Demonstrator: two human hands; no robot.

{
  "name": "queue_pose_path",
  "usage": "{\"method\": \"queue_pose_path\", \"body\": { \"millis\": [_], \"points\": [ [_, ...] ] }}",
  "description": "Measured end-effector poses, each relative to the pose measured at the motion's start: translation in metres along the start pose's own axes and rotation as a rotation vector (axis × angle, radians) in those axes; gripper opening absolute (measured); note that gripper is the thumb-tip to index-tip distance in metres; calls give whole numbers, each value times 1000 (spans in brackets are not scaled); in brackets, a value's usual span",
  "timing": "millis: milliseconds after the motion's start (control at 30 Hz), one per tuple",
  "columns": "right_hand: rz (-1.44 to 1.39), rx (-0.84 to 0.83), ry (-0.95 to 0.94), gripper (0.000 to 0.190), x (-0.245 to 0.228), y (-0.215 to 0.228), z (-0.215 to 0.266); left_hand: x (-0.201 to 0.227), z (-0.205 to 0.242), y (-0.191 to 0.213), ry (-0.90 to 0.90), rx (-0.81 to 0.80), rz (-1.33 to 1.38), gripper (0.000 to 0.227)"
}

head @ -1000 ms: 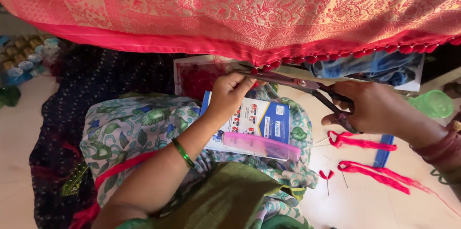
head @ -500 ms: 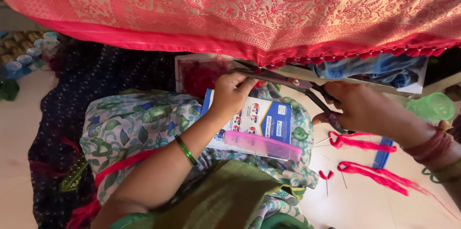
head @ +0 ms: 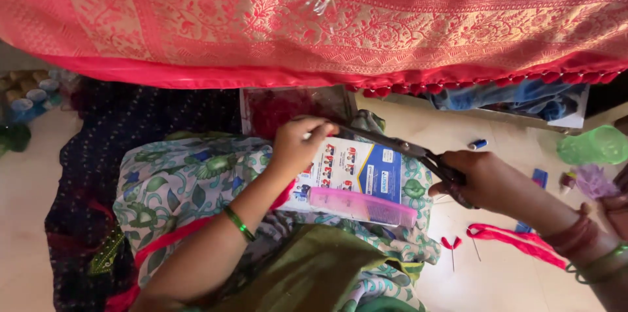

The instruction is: Applying red decorative fringe and tassels to the edge of a pink saree fabric.

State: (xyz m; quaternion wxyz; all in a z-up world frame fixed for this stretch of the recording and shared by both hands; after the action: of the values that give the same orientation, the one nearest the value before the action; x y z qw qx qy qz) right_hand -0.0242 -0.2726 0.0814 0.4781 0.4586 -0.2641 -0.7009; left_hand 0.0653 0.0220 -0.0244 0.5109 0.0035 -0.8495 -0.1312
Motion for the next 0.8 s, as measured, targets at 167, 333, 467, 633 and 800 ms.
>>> {"method": "queue_pose_path", "body": {
  "millis": [167, 333, 467, 633, 800],
  "points": [
    [183, 13, 180, 36, 32, -60, -20, 3, -5, 39, -51, 167, -150, 15],
    [265, -141, 60, 45, 48, -107, -40, -4, -23, 47, 99, 150, 121, 21],
    [139, -173, 350, 50, 62, -134, -70, -25, -28, 34, 500, 146, 823, 24],
    [-80, 110, 393, 38, -59, -84, -65, -10, -28, 15, 560, 91, 970, 26],
    [-925, 136, 328, 34, -107, -88, -101, -14, -25, 18, 517, 112, 1053, 24]
  ]
}}
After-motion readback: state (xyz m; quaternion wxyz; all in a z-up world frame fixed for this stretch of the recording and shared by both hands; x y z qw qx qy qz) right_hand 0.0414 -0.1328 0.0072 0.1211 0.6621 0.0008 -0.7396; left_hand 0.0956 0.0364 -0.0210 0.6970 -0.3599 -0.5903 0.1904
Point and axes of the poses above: each hand's wrist, its own z-axis away from the middle knuckle, its own y-axis out of the back of the hand, x = y × z, the point moved 6 cm from there along -z, towards the middle knuckle, and after that the axes turned 6 degrees about -y, right-handed, at the moved point
